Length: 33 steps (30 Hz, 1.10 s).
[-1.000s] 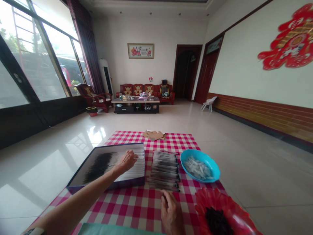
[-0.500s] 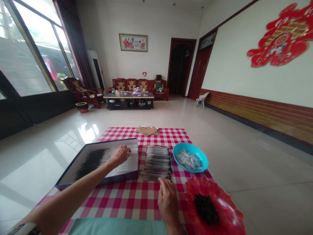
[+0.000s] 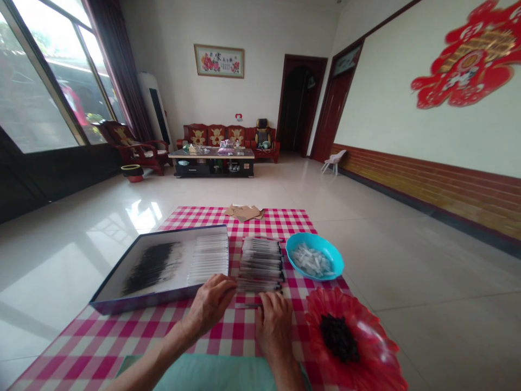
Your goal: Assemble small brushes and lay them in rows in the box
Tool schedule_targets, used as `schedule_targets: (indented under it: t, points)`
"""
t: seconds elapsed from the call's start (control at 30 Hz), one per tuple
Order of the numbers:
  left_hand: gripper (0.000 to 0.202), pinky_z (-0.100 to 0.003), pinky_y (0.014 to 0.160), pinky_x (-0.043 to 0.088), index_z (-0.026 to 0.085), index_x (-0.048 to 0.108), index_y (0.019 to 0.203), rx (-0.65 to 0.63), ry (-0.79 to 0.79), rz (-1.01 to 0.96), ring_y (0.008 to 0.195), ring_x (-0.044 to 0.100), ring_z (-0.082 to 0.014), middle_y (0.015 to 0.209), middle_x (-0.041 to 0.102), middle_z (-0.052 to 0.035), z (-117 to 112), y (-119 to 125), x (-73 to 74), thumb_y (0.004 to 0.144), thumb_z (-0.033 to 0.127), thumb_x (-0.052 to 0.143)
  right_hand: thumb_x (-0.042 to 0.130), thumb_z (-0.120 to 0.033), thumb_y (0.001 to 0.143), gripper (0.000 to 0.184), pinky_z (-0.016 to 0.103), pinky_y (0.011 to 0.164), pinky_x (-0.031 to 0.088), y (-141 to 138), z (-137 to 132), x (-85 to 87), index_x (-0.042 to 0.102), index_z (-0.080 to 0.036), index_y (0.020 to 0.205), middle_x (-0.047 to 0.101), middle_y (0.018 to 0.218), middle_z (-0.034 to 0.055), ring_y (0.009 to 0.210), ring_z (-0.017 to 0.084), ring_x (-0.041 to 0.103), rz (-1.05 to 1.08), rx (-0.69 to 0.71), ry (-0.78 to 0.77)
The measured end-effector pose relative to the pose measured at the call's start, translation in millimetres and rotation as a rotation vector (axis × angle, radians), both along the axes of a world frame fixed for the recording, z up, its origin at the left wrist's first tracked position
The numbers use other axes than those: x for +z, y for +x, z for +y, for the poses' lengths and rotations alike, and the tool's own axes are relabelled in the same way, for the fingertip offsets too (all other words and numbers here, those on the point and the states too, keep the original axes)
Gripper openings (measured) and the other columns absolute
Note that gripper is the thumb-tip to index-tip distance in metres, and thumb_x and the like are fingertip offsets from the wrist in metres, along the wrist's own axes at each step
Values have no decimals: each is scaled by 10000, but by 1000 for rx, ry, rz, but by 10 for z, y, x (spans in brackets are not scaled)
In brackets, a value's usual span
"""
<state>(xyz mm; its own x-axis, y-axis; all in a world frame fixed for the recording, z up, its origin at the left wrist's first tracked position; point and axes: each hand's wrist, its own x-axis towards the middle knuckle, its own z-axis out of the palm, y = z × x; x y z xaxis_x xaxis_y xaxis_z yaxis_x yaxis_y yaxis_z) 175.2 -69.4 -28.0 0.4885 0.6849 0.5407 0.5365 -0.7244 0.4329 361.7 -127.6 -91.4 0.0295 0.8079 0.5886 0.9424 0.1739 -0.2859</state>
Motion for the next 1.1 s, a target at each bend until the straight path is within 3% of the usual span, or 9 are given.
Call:
schedule_targets:
  t: [0.13,0.4,0.57,0.7,0.87,1.1]
  points:
    - [172,-293,729,444,210,623,902,-25,-24,107,777,528,-167,827,582,-35,-157,175,-161,872,177,457,455,-159,839,164,426,762,415,-12,-31,42,601,-205,898,609,856,65,857,255,539,27,45,-56]
    - [135,-316,741,441,193,596,889,-29,-36,306,786,510,-183,854,585,-39,-223,375,-341,859,141,474,415,-164,881,186,409,796,447,-22,-27,-42,563,-204,988,605,923,70,881,230,560,114,205,-27]
    - [189,-292,733,440,187,584,880,-28,-90,230,795,519,-173,852,586,-39,-197,268,-438,864,94,420,498,-233,860,255,448,873,455,-33,-12,-57,524,-206,1112,596,1069,105,1023,261,549,187,106,81]
    - [225,-287,708,438,195,579,909,24,-113,144,780,525,-171,847,584,-38,-204,117,-429,868,89,386,520,-283,834,404,446,865,483,-1,-28,-9,456,-167,1215,583,1137,146,1048,271,561,343,12,144]
    - [238,-283,689,433,205,588,966,68,-80,132,771,533,-174,822,579,-40,-222,-27,-382,890,130,376,479,-299,866,212,358,786,519,32,-57,64,613,-187,986,684,947,101,885,234,643,497,56,84]
    - [170,-318,697,406,227,582,971,107,25,209,745,542,-189,803,609,-31,-293,106,-287,874,173,452,480,-381,879,263,246,642,512,-49,-85,132,648,-189,813,696,737,45,686,184,653,619,143,-73]
